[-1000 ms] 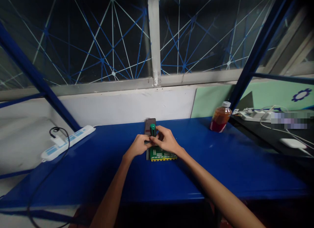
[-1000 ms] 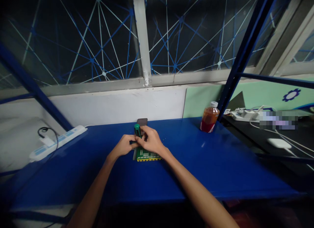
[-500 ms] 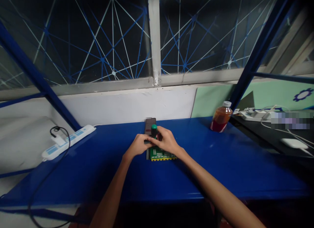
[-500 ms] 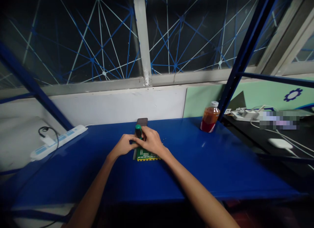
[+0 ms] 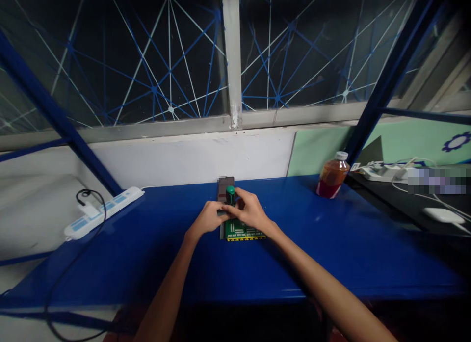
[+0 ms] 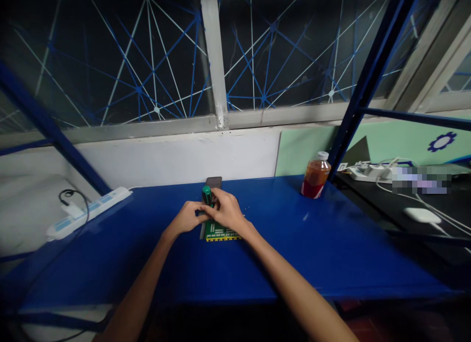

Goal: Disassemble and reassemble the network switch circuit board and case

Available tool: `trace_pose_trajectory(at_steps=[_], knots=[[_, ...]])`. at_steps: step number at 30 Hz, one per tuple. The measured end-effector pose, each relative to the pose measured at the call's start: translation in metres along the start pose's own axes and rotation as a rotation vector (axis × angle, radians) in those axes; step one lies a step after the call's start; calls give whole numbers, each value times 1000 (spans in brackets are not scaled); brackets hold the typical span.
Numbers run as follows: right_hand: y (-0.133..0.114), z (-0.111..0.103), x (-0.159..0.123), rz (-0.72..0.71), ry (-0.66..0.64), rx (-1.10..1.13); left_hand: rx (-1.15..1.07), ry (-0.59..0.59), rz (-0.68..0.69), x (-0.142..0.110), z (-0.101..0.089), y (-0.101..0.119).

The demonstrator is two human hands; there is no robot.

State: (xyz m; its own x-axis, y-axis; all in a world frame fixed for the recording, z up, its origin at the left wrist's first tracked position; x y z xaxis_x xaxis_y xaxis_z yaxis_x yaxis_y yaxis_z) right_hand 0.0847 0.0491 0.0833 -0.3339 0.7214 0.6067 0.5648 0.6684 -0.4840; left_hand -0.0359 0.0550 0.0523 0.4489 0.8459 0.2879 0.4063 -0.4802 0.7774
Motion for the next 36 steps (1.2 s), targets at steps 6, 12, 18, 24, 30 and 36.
trace_pose_trajectory(at_steps=[6,12,18,24,30,36], knots=[[2,2,-2,12,-82,122,-23,-45,24,1,3,0],[2,4,-1,33,-140,196,-35,-53,23,0,1,2],[3,3,-1,66,-124,128,-14,-95,-9,0,3,0],[6,3,-2,59,-59,78,19,-86,29,0,4,3],[15,1,-1,172,-46,231,14,-101,32,-1,4,5],[46,-28,1,277,123,271,34,-110,51,-2,3,8]])
Point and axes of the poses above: each hand's wrist, its own x-axis towards the middle knuckle, its own z-axis out of the palm, y = z × x, the point moved 7 cm from there along x, towards the middle knuckle, and after that the axes turned 12 degrees about -x, right-handed, at the moved point
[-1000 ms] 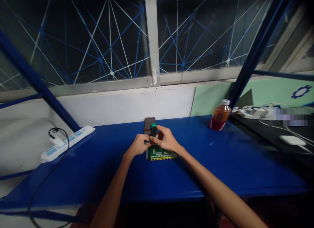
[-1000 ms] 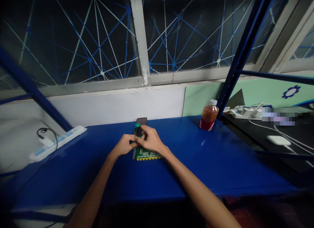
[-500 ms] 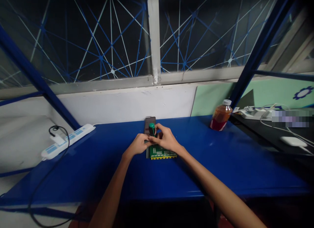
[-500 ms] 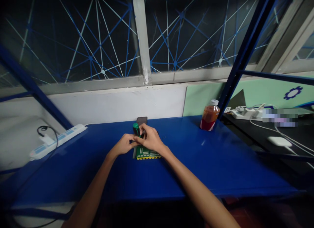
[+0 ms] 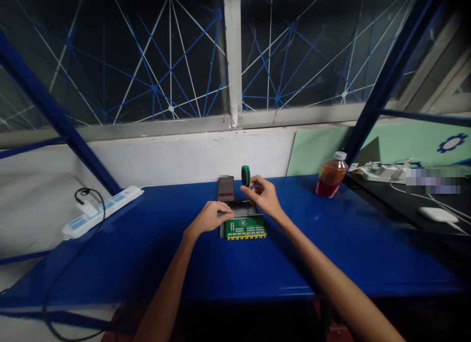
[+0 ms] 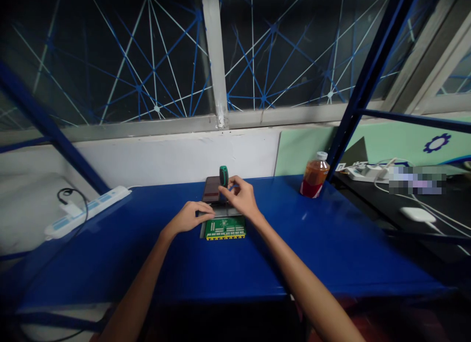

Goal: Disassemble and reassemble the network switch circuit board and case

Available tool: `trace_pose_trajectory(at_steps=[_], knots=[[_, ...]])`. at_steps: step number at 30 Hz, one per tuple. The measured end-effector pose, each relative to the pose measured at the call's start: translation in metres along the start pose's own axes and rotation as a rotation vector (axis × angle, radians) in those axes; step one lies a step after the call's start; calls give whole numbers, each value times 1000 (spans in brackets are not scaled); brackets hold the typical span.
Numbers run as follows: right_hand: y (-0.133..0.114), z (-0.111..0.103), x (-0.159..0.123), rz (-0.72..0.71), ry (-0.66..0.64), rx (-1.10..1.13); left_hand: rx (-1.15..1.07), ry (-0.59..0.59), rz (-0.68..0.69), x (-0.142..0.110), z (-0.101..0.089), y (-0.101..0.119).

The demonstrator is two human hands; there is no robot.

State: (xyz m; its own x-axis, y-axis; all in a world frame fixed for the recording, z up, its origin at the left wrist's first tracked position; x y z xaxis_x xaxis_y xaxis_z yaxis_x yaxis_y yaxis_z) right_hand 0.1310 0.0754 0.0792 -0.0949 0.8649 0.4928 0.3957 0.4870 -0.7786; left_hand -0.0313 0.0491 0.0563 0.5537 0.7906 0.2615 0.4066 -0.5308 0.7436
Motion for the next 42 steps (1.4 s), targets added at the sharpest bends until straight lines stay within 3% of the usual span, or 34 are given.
trace_pose_trajectory(at_steps=[4,10,15,20,29,36,42], knots=[[29,-30,-2,-22,34,-225,41,-22,-13,-2,2,0],[85,-68,-20,75,-66,-562,35,-45,-24,-3,9,-3],[106,-73,-27,127,-152,-808,61,-59,-32,-2,10,-3],[109,-61,-29,87,-241,-909,41,-58,-38,-3,7,0],[98,-59,-32,11,-258,-962,78,-45,-66,-3,5,-9],[86,-63,-33,-59,-194,-1020,61,-33,-95,-5,0,-19],[72,-71,-36,-48,-32,-1134,63,-24,-134,-7,-4,-20]])
Point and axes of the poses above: each hand's wrist, its own x-axis towards the middle knuckle, its own z-axis out of the palm, y = z × x, the point moved 7 cm from there along x, towards the middle knuckle, and after that the axes turned 12 degrees about -x, right-handed, at the moved point
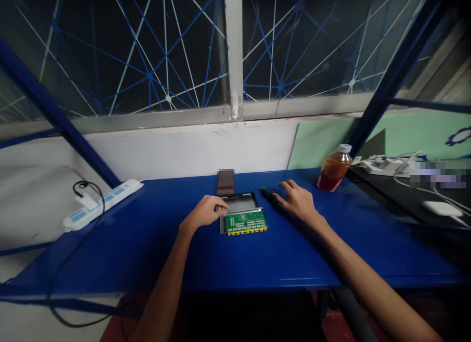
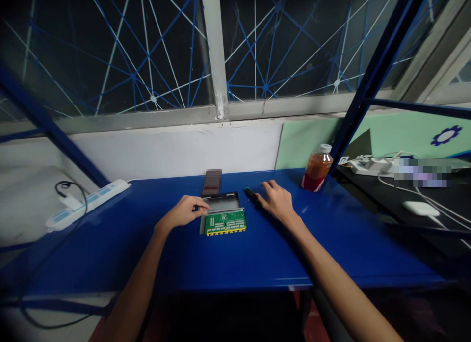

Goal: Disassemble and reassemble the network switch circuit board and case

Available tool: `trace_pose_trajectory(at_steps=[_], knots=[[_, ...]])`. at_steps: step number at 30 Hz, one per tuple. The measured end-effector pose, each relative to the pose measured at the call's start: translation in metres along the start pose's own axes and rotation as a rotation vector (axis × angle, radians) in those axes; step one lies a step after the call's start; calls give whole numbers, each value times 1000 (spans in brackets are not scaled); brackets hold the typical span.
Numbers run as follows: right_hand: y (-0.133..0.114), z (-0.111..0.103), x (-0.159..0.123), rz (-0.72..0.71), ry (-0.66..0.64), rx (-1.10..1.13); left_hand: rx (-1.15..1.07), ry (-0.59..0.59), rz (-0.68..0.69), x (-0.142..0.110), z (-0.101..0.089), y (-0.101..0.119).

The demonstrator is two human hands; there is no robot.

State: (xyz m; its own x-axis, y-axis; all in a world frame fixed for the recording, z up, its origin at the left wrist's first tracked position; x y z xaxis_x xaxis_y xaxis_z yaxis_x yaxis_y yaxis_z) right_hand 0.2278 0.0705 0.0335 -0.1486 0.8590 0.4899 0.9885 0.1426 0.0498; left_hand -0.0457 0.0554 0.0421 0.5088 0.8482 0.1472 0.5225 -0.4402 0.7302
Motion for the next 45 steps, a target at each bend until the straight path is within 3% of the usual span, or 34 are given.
trace_pose_trajectory(at_steps=[8,12,18,26,32,40,45], knots=[[-11,-19,-4,-48,136,125,61,-77,-10,-18,2,14],[-35,-22,-10,-223,40,243,136,-126,-49,-37,10,15],[-62,-15,-20,-385,-140,283,258,-46,-14,-48,24,15],[-65,-6,-20,-467,-270,373,393,106,17,-46,29,23],[-64,-2,-19,-457,-337,475,383,72,-12,-45,24,22],[-62,1,-15,-447,-354,553,203,13,-36,-37,14,24],[-62,4,-14,-435,-333,569,184,164,-58,-35,8,16]])
Point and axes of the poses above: each hand's wrist, its own x-axis towards the middle knuckle, its own z-axis out of the palm, y = z × x, the point moved 7 cm from there along x, towards the middle knuckle, and after that the axes turned 12 degrees about -x, right-handed, at the moved point
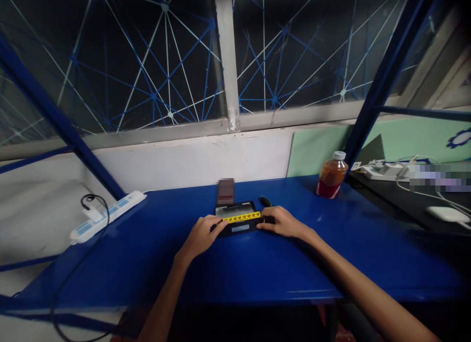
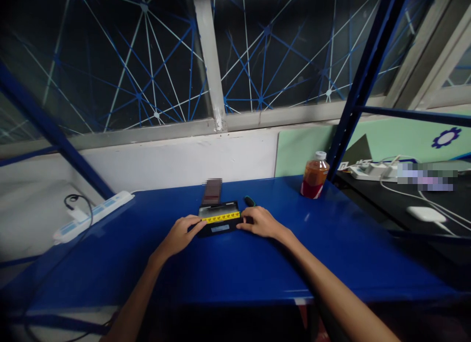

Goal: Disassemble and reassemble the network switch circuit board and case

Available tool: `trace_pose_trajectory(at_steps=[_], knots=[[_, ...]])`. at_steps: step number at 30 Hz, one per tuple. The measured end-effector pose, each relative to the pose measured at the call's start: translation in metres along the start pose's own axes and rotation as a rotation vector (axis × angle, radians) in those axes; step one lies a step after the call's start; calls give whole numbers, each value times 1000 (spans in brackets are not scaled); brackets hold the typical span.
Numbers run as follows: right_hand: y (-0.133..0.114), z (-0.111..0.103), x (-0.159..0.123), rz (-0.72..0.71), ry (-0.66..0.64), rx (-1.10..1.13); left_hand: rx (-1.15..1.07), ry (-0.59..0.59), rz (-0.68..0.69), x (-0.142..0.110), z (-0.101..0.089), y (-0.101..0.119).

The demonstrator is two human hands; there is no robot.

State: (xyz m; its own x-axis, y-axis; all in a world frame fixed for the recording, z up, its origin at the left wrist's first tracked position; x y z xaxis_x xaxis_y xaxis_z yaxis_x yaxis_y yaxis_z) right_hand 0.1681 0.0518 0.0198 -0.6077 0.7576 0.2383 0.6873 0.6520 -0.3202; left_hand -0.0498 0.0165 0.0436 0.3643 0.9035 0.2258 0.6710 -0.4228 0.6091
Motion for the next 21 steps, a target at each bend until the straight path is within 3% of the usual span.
trace_pose_trajectory(at_steps=[6,14,21], knots=[[1,1,1,14,19,-6,84,200,38,-14,-12,-6],[0,-3,-1,144,2,128,52,74,-189,-19,0,-38],[4,2,0,214,76,159,-45,84,-218,-15,2,-40]])
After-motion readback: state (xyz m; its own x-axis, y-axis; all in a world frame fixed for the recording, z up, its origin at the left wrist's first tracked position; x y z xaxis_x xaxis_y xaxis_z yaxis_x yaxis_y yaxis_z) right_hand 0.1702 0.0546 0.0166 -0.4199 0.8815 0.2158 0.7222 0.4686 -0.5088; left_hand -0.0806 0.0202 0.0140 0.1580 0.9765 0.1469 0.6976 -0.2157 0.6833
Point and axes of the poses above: each hand's wrist, its own x-axis towards the middle knuckle, its own z-axis out of the palm, y = z × x, the point moved 7 cm from there along x, towards the middle knuckle, and after that the axes turned 12 degrees about -x, right-handed, at the moved point
